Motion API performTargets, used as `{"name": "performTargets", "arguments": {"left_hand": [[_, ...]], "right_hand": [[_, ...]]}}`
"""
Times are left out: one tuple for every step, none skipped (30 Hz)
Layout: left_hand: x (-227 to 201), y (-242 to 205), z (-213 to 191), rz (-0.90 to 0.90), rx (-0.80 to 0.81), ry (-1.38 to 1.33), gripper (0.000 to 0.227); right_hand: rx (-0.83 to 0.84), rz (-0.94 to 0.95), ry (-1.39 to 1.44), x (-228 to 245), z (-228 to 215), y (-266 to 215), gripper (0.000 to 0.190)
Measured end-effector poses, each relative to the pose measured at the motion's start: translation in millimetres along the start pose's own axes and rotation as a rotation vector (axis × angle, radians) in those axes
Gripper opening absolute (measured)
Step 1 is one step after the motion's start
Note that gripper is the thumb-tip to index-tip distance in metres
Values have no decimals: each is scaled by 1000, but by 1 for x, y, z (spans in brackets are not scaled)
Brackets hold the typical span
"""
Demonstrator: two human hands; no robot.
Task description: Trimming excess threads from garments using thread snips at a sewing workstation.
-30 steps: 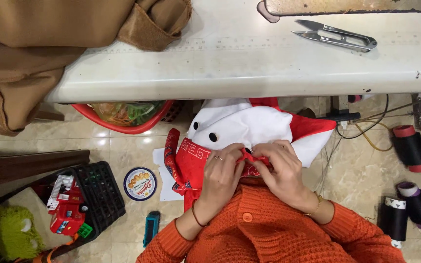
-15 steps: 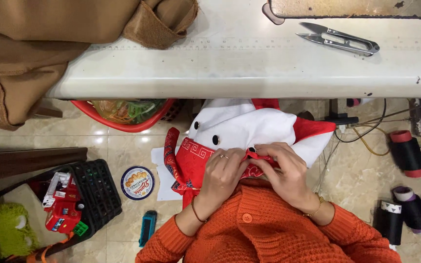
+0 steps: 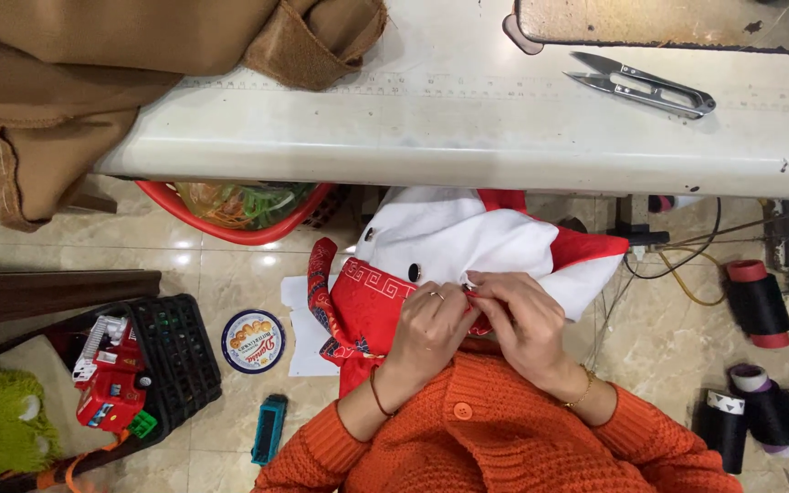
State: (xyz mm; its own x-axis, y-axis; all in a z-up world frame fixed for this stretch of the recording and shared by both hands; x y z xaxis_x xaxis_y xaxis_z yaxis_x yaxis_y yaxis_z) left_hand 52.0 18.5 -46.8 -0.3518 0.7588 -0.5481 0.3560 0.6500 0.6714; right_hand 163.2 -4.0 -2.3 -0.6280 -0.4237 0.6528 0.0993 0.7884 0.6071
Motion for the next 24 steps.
{"name": "performTargets", "arguments": {"left_hand": [[1, 0, 0, -13, 9, -6, 22], [1, 1, 1, -26, 17, -12, 22], [3, -1, 2, -25, 15, -11, 22], [10, -4, 3, -83, 17, -87, 20], [17, -7, 4, -141, 20, -162, 19], [14, 6, -4, -141, 21, -162, 19], [15, 17, -13, -177, -1, -157, 23], [16, 29, -23, -214, -26, -153, 30], [14, 32, -25, -215, -28, -153, 30], [12, 38, -27, -187, -21, -147, 26], [9, 43, -28, -159, -14, -140, 22], [12, 39, -25, -162, -12, -140, 22], [16, 34, -18, -176, 23, -195, 22], [20, 31, -11, -189, 54, -249, 24], [22, 32, -13, -190, 52, -248, 24], [22, 33, -11, -188, 85, -275, 22], [22, 34, -10, -186, 119, -301, 21], [23, 35, -11, -187, 116, -299, 21], [22, 35, -9, -184, 152, -319, 22], [22, 35, -5, -180, 189, -341, 23], [22, 37, -6, -181, 187, -340, 23], [21, 38, -5, -167, 212, -354, 23], [19, 40, -3, -154, 237, -367, 23], [20, 38, -3, -155, 236, -367, 23]], "right_hand": [[29, 33, -23, -9, 3, -5, 4], [58, 66, -47, -17, 6, -10, 6], [59, 64, -47, -20, 4, -12, 6], [102, 90, -9, -25, 5, -14, 7], [146, 116, 28, -30, 7, -17, 8], [146, 116, 29, -33, 4, -13, 8], [179, 145, 61, -38, 5, -10, 12], [215, 172, 92, -43, 5, -7, 17], [217, 170, 92, -42, 4, -9, 17], [219, 160, 97, -41, 3, -8, 24], [222, 149, 103, -40, 3, -8, 30], [223, 152, 104, -38, 4, -8, 30], [202, 196, 78, -41, 2, -8, 28], [181, 234, 52, -44, 1, -7, 25], [183, 233, 53, -44, 1, -8, 25], [178, 264, 54, -47, 1, -9, 26], [172, 295, 54, -50, 1, -11, 27], [175, 293, 56, -50, 1, -12, 27], [173, 313, 47, -52, 0, -13, 28], [170, 334, 36, -54, -1, -15, 29], [172, 333, 37, -55, 0, -17, 29], [169, 360, 49, -58, 0, -19, 30], [167, 387, 61, -61, 0, -22, 30], [169, 387, 62, -60, 0, -21, 30]]}}
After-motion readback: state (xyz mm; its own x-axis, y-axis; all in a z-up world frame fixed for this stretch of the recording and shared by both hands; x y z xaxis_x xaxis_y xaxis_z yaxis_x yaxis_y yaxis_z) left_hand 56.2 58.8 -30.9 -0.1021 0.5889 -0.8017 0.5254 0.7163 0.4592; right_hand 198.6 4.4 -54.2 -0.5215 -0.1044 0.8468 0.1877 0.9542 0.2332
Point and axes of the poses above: each hand's wrist, its own y-axis towards the middle knuckle, its own z-axis out of the palm, x = y × z, the point moved 10 cm from there along y, towards the middle knuckle, and after that the axes turned 2 degrees about -x, right-handed, at the moved point
